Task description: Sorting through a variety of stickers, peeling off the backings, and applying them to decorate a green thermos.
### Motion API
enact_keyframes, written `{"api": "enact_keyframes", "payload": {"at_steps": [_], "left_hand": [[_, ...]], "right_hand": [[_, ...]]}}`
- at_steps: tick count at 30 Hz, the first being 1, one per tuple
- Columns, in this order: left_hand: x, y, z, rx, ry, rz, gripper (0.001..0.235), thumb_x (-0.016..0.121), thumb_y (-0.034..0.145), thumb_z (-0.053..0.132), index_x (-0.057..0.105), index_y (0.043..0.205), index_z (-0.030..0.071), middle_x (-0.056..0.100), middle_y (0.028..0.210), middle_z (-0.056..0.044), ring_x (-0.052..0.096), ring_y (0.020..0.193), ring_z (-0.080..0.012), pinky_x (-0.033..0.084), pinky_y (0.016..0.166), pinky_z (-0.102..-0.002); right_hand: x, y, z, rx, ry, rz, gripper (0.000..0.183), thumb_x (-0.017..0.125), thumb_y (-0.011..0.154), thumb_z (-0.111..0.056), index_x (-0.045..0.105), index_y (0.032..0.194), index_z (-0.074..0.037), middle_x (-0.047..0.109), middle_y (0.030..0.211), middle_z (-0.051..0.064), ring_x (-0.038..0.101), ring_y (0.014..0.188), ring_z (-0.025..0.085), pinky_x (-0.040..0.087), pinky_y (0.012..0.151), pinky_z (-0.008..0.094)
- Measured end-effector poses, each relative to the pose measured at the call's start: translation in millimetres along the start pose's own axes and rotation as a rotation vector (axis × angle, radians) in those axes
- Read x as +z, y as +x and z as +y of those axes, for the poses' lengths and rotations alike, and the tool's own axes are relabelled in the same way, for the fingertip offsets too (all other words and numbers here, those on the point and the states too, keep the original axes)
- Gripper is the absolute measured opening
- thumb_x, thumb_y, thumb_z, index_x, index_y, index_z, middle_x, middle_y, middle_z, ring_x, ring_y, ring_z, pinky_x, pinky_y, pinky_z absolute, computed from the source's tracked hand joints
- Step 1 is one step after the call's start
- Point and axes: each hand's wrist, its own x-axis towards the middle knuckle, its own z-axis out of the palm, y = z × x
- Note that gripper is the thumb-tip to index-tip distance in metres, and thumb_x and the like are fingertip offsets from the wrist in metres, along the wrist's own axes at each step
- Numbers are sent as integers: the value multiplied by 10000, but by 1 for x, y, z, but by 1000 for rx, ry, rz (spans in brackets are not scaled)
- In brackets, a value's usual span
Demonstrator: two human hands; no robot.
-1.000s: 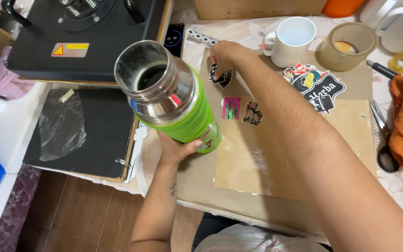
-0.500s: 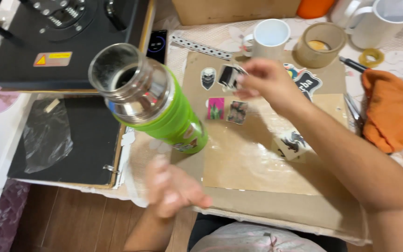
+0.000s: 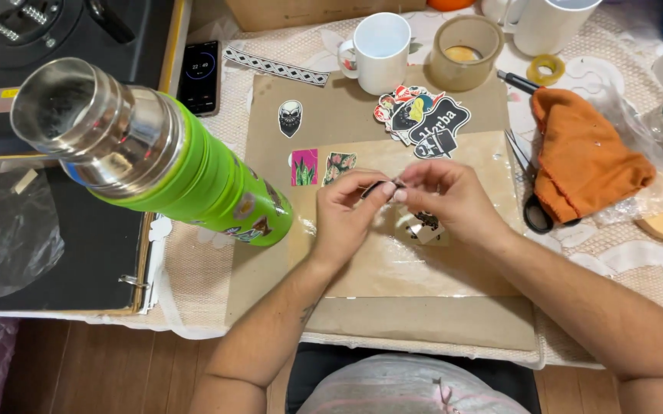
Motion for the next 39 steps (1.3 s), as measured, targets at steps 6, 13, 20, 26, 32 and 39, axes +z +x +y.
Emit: {"api": "enact_keyframes", "payload": {"at_steps": [6,13,20,26,32,39], "left_hand": [[-10,-4,-13,-115,-204,228,196,779,870,35,667,1022,-17,736,870,-110,688,744,-96,619,678,-212],[-2,-11,20,35,-11,118,301,621,979,-17,640,1279,-19,733,1132,-226,667,1076,-220,579,921,-372],[5,-14,25,131,17,76,263,578,992,-51,676,1235,-39,722,1160,-225,658,1142,-280,566,976,-418],[6,-19,22,163,106,68,291,561,994,-71,657,1267,-35,705,1198,-230,644,1169,-324,571,975,-438],[7,-26,9,106,93,75,318,563,993,-67,627,1305,-50,697,1207,-244,632,1177,-298,559,983,-427],[7,-29,-5,1,2,90,329,556,996,-63,602,1322,-73,683,1224,-254,590,1178,-234,551,989,-409]], "right_hand": [[12,19,-14,-239,-143,57,247,858,799,-16,723,1004,11,728,837,113,706,768,143,625,689,275],[22,8,-27,-704,-404,116,242,833,797,107,774,1013,15,742,897,149,744,826,262,643,699,329],[15,15,-15,-910,-398,132,175,822,842,117,790,976,8,725,857,157,706,771,238,615,680,349],[14,15,-12,-952,-398,132,156,815,855,122,803,952,0,734,863,167,702,762,249,588,714,358],[19,14,-9,-949,-411,127,166,800,858,127,808,949,-12,740,881,158,714,770,251,580,714,354],[18,17,-1,-978,-501,119,179,776,867,142,805,928,-24,744,894,146,714,760,272,584,698,350]]}}
